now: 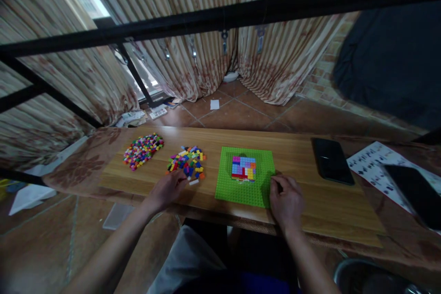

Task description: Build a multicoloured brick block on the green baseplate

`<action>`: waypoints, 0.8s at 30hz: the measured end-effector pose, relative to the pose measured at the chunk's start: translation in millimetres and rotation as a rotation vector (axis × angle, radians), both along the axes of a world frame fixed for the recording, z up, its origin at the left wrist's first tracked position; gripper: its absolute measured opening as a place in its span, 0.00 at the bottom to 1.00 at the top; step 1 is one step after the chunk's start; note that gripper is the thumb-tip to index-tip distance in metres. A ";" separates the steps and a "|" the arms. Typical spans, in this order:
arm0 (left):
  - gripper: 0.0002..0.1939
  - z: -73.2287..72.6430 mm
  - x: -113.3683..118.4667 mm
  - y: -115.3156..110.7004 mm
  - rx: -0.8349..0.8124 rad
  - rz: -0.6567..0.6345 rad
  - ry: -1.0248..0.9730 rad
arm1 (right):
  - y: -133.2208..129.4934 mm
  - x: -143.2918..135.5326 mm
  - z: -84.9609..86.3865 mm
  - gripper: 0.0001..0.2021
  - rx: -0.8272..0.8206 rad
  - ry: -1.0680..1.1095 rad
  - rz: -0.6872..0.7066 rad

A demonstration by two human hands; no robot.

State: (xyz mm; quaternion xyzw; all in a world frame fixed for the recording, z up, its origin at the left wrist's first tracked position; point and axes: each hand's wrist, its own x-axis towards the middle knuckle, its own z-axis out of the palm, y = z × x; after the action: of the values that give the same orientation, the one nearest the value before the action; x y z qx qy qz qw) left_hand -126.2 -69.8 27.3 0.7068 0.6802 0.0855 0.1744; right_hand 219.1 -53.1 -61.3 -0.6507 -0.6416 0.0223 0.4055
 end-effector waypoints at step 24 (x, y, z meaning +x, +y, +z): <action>0.13 -16.4 6.5 -2.6 0.066 -0.118 0.048 | -1.3 -1.9 2.4 0.17 0.002 -0.028 -0.034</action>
State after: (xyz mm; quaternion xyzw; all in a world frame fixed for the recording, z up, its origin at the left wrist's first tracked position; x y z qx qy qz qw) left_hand -119.7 -72.4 10.9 0.7528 0.6382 0.0807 0.1395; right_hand 217.3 -54.4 -58.9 -0.6615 -0.6361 0.0054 0.3973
